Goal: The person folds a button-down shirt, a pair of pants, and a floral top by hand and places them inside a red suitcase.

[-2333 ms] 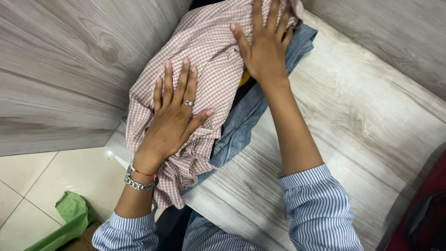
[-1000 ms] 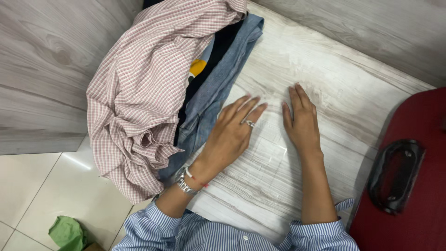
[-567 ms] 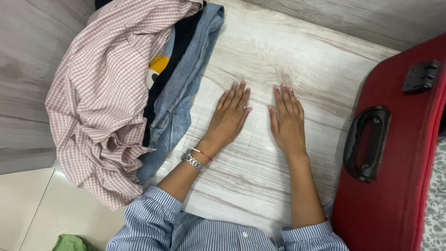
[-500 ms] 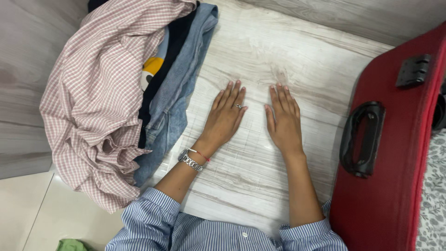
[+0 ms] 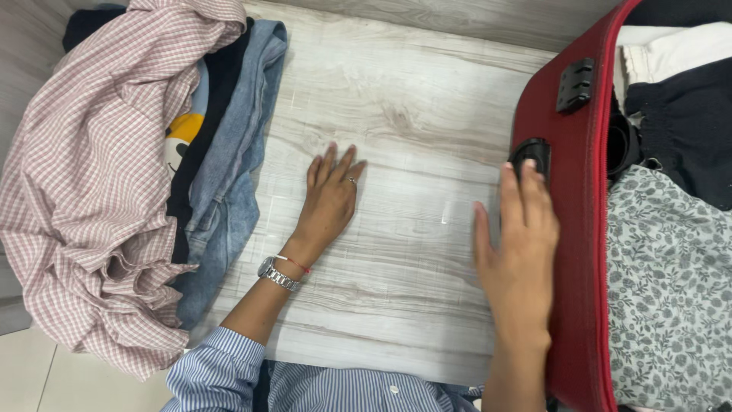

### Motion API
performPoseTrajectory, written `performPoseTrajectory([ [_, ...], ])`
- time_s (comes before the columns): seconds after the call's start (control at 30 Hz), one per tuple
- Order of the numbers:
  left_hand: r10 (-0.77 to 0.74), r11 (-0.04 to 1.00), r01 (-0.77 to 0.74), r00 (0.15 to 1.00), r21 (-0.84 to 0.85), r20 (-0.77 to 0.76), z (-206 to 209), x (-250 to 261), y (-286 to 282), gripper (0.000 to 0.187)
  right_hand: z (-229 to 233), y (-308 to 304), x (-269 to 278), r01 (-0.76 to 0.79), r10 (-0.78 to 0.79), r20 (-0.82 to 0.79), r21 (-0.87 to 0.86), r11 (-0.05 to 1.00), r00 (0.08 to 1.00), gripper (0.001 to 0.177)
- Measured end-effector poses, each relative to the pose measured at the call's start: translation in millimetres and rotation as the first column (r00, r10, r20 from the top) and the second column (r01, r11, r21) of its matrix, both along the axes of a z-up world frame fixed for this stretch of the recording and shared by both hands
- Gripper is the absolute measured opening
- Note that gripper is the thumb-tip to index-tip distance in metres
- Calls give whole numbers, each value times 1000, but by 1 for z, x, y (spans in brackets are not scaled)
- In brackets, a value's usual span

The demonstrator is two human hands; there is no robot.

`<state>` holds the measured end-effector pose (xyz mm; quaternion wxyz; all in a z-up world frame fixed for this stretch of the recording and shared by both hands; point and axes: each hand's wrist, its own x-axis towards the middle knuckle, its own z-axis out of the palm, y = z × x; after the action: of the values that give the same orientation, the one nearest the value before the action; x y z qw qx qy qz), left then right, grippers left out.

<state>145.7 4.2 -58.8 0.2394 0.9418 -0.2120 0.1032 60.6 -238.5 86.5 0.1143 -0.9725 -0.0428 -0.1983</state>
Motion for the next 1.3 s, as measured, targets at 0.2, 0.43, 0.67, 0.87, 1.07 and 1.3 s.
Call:
performPoseTrajectory([
  [0.2,-225,946,228,974,-232,40,41,-10,-61,53,69,-9,-67,162,-140,140,-158,974,980,40],
  [0.43,-385,810,507,839,-295,384,111,-16,-148,48,91,-63,-113,215,-217,19,-247,945,976,47],
  [0.67,-415,781,541,823,-313,387,144,22,-225,46,107,-105,-79,109,-124,-5,-451,886,992,55],
  [0.87,-427,768,542,830,-340,358,129,58,-283,58,93,-152,-14,35,-71,-94,-334,942,993,54],
  [1.07,-349,865,462,834,-195,427,120,79,-320,65,49,-218,26,27,-66,-103,-341,940,992,59],
  [1.3,-405,913,402,883,60,237,120,83,-324,70,22,-251,37,138,-208,-308,-234,963,928,72],
])
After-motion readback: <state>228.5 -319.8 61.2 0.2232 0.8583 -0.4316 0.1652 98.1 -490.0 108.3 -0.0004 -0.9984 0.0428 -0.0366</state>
